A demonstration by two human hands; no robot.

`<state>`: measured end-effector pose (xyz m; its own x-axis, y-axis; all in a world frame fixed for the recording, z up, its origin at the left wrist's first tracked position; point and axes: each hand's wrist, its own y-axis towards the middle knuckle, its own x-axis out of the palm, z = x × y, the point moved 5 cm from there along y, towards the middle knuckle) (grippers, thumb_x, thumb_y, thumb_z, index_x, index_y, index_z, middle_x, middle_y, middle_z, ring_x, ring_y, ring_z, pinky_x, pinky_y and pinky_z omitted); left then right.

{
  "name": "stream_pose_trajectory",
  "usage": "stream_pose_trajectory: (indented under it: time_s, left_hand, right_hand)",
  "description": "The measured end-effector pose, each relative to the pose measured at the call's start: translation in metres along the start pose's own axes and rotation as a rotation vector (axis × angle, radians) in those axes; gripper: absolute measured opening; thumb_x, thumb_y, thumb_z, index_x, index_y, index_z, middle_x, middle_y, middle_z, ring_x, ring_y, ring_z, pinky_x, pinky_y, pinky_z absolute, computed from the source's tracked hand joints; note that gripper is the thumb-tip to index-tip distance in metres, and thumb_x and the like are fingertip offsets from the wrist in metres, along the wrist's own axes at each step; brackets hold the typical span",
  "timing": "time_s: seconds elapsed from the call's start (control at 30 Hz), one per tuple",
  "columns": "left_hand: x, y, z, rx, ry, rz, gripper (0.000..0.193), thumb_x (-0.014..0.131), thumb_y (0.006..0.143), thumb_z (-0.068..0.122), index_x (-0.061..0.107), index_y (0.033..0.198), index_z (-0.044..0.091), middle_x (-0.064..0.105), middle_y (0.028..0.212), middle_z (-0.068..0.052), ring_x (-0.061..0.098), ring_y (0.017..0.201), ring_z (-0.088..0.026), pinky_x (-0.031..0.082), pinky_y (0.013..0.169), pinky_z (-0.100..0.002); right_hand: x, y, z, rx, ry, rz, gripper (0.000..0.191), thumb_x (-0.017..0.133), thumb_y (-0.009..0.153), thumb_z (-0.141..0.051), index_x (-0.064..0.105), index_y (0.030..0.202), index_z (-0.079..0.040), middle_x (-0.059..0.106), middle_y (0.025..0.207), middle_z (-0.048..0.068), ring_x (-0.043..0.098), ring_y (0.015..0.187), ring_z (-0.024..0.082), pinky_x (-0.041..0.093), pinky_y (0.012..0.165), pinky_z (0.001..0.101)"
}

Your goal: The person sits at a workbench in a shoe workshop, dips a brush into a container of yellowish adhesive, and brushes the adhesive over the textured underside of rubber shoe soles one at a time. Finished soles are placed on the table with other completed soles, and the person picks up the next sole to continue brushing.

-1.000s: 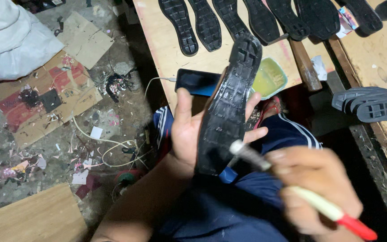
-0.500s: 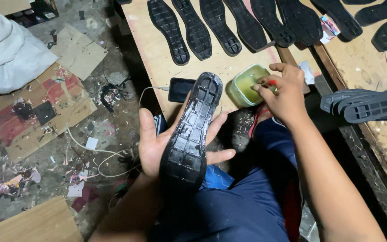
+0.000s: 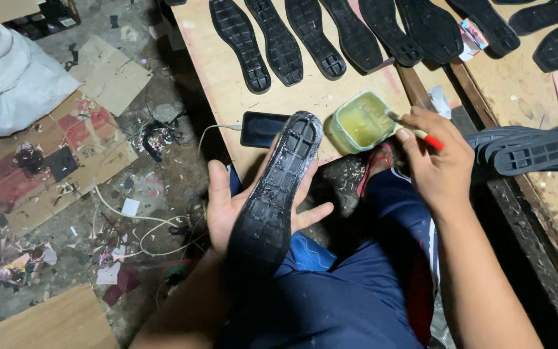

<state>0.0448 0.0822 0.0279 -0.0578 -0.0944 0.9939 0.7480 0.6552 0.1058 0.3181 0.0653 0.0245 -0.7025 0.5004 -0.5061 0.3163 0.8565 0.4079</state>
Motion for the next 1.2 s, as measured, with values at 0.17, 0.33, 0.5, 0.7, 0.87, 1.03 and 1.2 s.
stream_pose_trajectory:
  time_s: [0.17,0.33,0.5,0.7,0.87,1.03,1.2]
  left_hand:
    - [-0.002,0.002,-0.008,-0.039,0.134,-0.012,0.105,0.034,0.091,0.082,0.004,0.171,0.021,0.011,0.177,-0.005,0.013,0.162,-0.023,0.01,0.127,-0.068]
    - [-0.006,0.003,-0.014,-0.086,0.212,-0.02,0.106,0.034,0.093,0.082,-0.001,0.173,0.02,0.016,0.175,-0.005,0.022,0.156,-0.022,0.011,0.13,-0.065]
    - [-0.005,0.001,-0.017,-0.105,0.236,-0.025,0.108,0.033,0.095,0.083,-0.002,0.175,0.019,0.021,0.174,-0.004,0.032,0.151,-0.021,0.012,0.131,-0.062]
    - [-0.001,0.0,-0.017,-0.121,0.162,-0.047,0.11,0.04,0.097,0.082,-0.005,0.176,0.02,0.019,0.173,-0.006,0.029,0.148,-0.022,0.021,0.126,-0.069]
    - [0.003,-0.002,-0.02,-0.162,0.139,-0.071,0.114,0.046,0.093,0.081,-0.008,0.172,0.019,0.01,0.176,-0.004,0.013,0.161,-0.022,0.023,0.117,-0.074]
    - [0.005,-0.002,-0.022,-0.179,0.163,-0.074,0.116,0.051,0.091,0.08,-0.009,0.171,0.02,0.008,0.175,-0.004,0.009,0.162,-0.025,0.023,0.114,-0.076]
    - [0.005,-0.003,-0.021,-0.169,0.128,-0.048,0.12,0.055,0.089,0.081,-0.008,0.172,0.023,0.008,0.175,-0.004,0.008,0.16,-0.025,0.024,0.112,-0.077]
  right_hand:
    - [-0.001,-0.027,-0.007,0.514,0.705,-0.015,0.021,0.062,0.103,-0.014,0.062,0.115,0.004,0.074,0.103,0.018,0.077,0.088,0.026,0.064,0.077,0.0399]
    - [-0.004,-0.055,-0.059,0.216,0.804,-0.054,0.018,0.066,0.103,0.0,0.06,0.119,0.006,0.072,0.114,0.022,0.073,0.099,0.026,0.063,0.093,0.0434]
    - [0.009,-0.062,-0.079,0.186,0.639,-0.096,0.02,0.067,0.099,0.001,0.062,0.118,0.004,0.073,0.115,0.02,0.073,0.101,0.023,0.061,0.093,0.0381]
    - [0.008,-0.057,-0.085,0.123,0.422,-0.1,0.017,0.068,0.099,0.0,0.063,0.115,0.002,0.074,0.116,0.017,0.071,0.105,0.018,0.058,0.096,0.0312]
    - [-0.011,-0.042,-0.069,0.126,0.512,0.093,0.015,0.064,0.105,0.001,0.059,0.119,0.001,0.073,0.117,0.016,0.073,0.105,0.019,0.06,0.098,0.0334]
    - [-0.01,-0.045,-0.094,-0.186,0.295,-0.04,0.017,0.067,0.101,0.008,0.062,0.116,0.004,0.069,0.121,0.021,0.07,0.113,0.024,0.056,0.103,0.0327]
    - [-0.002,-0.05,-0.116,-0.255,0.12,-0.108,0.019,0.071,0.089,0.007,0.064,0.105,0.002,0.07,0.116,0.021,0.072,0.105,0.026,0.057,0.094,0.0342]
